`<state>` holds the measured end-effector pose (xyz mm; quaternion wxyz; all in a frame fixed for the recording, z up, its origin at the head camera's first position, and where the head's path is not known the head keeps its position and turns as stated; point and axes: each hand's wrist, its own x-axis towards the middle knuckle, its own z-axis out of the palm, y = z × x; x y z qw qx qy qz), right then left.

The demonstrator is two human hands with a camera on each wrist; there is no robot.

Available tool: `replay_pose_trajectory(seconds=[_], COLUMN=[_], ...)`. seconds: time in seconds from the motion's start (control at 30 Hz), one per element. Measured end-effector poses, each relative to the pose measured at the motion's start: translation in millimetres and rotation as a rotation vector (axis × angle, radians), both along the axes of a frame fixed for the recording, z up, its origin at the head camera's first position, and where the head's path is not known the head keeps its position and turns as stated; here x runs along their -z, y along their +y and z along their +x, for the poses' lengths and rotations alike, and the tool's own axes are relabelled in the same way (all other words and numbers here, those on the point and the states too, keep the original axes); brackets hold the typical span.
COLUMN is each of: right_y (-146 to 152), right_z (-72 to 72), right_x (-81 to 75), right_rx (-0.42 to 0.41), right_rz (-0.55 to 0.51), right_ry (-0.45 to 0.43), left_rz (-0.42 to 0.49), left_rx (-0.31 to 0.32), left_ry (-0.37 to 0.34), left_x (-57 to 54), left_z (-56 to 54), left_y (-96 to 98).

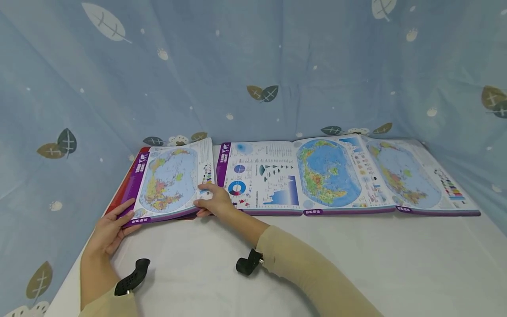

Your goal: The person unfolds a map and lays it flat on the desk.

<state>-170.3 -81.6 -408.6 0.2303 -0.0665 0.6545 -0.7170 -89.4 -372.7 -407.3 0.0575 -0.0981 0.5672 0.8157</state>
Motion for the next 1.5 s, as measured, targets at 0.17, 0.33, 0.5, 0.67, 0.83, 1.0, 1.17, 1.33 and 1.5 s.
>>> replay_pose_trajectory(seconds=[0.17, 0.33, 0.5, 0.67, 0.83, 1.0, 1.17, 1.33, 1.5], right_y=[3, 7, 12, 20, 31, 40, 48, 58, 71], right_z=[4.5, 8.8, 12.4, 13.8, 13.6, 14.7, 15.9, 15.5, 13.8], right_x=[-1.3, -6.4, -9.3, -9.4, -8.9, -11.9, -11.3, -11.4, -16.7], right_rx=[0.003, 0.055, 0.078, 0.092, 0.1, 0.112, 0.114, 0.135, 0.142], right_rz=[0.068, 0.083, 0.052, 0.037, 0.026, 0.03, 0.024, 0.023, 0.035], right_ry=[0.138, 0.158, 0.131, 0.138, 0.14, 0.128, 0.133, 0.123, 0.107], left_rz=[-0.062, -0.034, -0.057, -0.117, -0.146, -0.15, -0.167, -0.209, -0.189], left_rx=[-0.017, -0.016, -0.012, -0.026, -0.034, -0.024, -0.011, 0.039, 0.134], left_ry=[-0.007, 0.034, 0.018, 0.027, 0.029, 0.029, 0.028, 0.033, 0.054], left_x=[2.3, 0.6, -2.0, -3.0, -4.9, -6.6, -6.5, -4.4, -2.6], left_z=[-1.1, -1.7, -3.3, -6.2, -10.1, -12.6, -13.1, -15.6, -19.5], left_y=[3.0, 5.0, 8.4, 17.2, 27.6, 35.1, 41.9, 50.7, 56.7])
